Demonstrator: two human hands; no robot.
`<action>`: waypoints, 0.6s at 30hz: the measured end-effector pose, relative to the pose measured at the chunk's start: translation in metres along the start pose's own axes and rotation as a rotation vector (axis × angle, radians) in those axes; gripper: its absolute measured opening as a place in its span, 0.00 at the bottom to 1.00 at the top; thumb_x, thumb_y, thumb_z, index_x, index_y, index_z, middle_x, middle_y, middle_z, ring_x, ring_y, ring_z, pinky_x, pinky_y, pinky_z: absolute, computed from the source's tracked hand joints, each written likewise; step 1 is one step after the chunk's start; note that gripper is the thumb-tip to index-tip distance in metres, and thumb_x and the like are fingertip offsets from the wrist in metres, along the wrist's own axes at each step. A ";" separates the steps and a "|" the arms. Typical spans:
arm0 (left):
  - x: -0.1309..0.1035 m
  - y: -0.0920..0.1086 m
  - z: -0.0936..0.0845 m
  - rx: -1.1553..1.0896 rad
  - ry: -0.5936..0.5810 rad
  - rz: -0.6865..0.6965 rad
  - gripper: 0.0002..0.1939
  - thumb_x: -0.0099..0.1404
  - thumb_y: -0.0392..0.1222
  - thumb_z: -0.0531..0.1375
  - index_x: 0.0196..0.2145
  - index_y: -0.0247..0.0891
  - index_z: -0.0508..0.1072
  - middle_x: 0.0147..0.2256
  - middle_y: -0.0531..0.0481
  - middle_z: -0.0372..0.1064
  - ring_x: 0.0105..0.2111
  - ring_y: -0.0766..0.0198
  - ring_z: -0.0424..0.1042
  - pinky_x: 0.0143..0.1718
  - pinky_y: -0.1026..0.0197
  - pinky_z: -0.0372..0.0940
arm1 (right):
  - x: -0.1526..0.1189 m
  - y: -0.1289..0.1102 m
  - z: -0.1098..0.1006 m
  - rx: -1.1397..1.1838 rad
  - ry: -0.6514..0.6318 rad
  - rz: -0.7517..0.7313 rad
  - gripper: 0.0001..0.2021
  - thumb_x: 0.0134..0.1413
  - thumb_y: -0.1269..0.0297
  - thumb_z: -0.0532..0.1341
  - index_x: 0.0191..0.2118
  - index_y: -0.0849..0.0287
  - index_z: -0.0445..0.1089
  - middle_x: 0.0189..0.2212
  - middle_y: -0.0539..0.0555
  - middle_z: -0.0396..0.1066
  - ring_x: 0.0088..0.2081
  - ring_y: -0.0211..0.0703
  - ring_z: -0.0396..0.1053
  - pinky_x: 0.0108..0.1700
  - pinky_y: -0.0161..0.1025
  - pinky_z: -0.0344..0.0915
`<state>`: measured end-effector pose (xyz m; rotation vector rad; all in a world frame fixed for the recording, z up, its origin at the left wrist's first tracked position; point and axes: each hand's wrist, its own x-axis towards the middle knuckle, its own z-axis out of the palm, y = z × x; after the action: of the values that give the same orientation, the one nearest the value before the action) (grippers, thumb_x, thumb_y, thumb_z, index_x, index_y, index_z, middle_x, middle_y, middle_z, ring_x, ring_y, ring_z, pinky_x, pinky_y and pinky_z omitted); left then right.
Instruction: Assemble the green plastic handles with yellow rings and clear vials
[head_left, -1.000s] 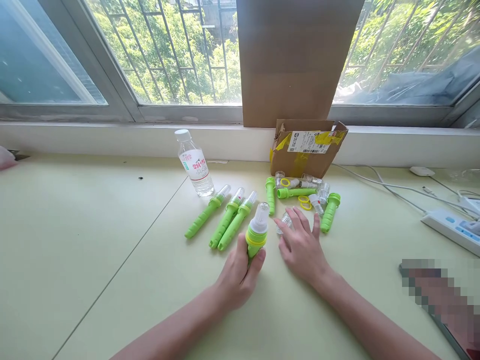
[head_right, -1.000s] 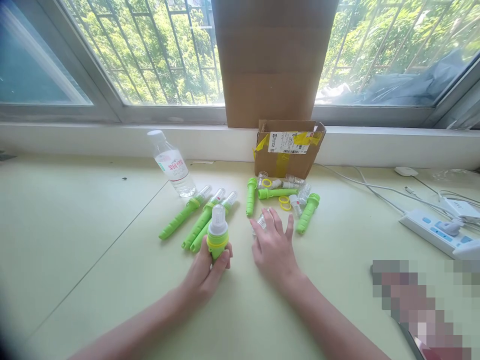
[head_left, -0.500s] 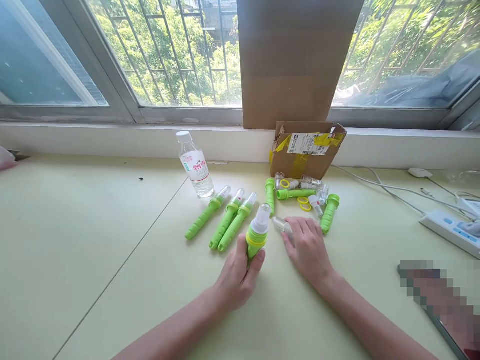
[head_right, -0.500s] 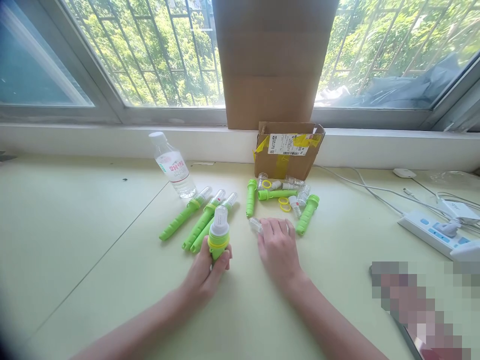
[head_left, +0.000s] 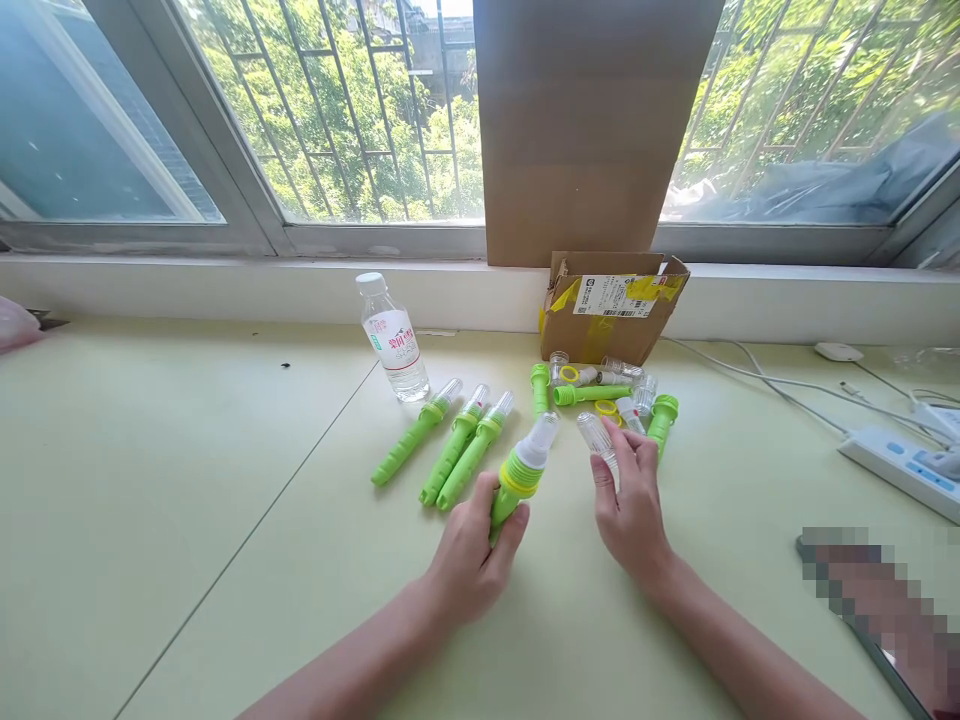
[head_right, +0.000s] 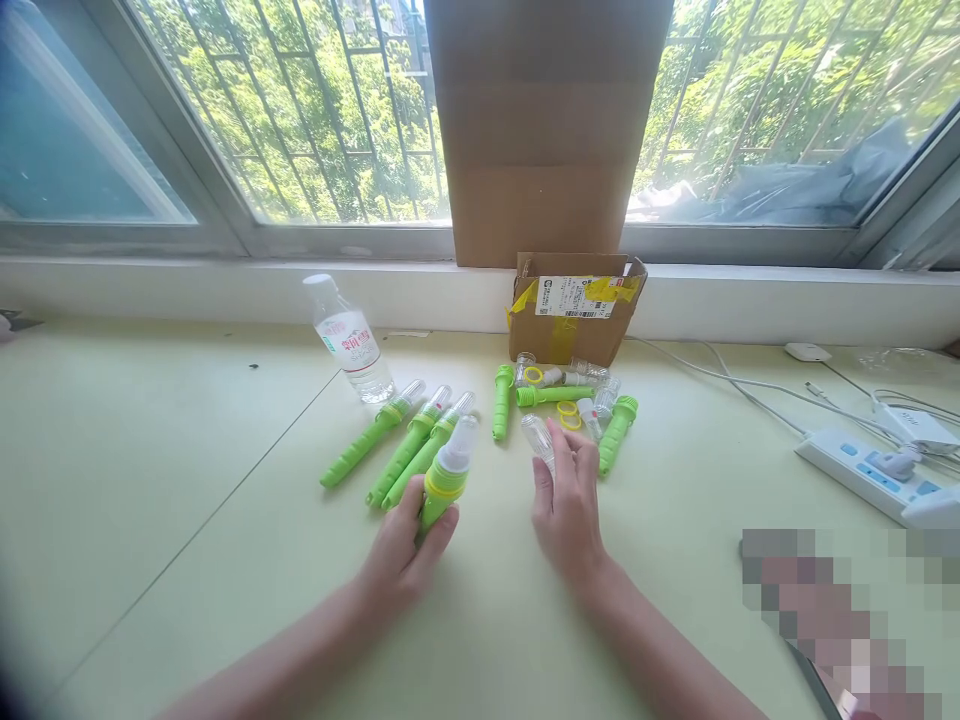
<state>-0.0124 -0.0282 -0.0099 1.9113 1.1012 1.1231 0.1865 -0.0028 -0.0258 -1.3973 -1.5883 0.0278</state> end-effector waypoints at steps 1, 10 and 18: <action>0.001 0.001 -0.001 0.021 -0.020 0.010 0.05 0.67 0.39 0.52 0.35 0.41 0.56 0.21 0.60 0.49 0.19 0.70 0.49 0.20 0.66 0.47 | 0.000 -0.001 0.000 0.007 0.001 -0.010 0.21 0.64 0.62 0.49 0.61 0.56 0.55 0.49 0.62 0.59 0.54 0.52 0.62 0.54 0.55 0.62; 0.004 0.002 -0.003 0.287 -0.054 0.034 0.04 0.68 0.40 0.51 0.40 0.41 0.59 0.21 0.59 0.52 0.19 0.69 0.54 0.22 0.66 0.50 | 0.001 0.003 -0.002 0.092 0.110 0.200 0.28 0.63 0.60 0.51 0.66 0.54 0.43 0.49 0.65 0.61 0.47 0.53 0.68 0.44 0.52 0.68; 0.004 0.001 -0.001 0.499 -0.112 0.090 0.06 0.68 0.40 0.49 0.43 0.39 0.61 0.23 0.56 0.60 0.19 0.66 0.60 0.21 0.65 0.53 | 0.001 -0.002 -0.007 0.252 0.057 0.153 0.20 0.65 0.64 0.46 0.61 0.50 0.58 0.49 0.61 0.66 0.50 0.50 0.67 0.49 0.51 0.64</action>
<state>-0.0121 -0.0254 -0.0068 2.3929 1.3332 0.8228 0.1897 -0.0061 -0.0208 -1.3060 -1.3762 0.2680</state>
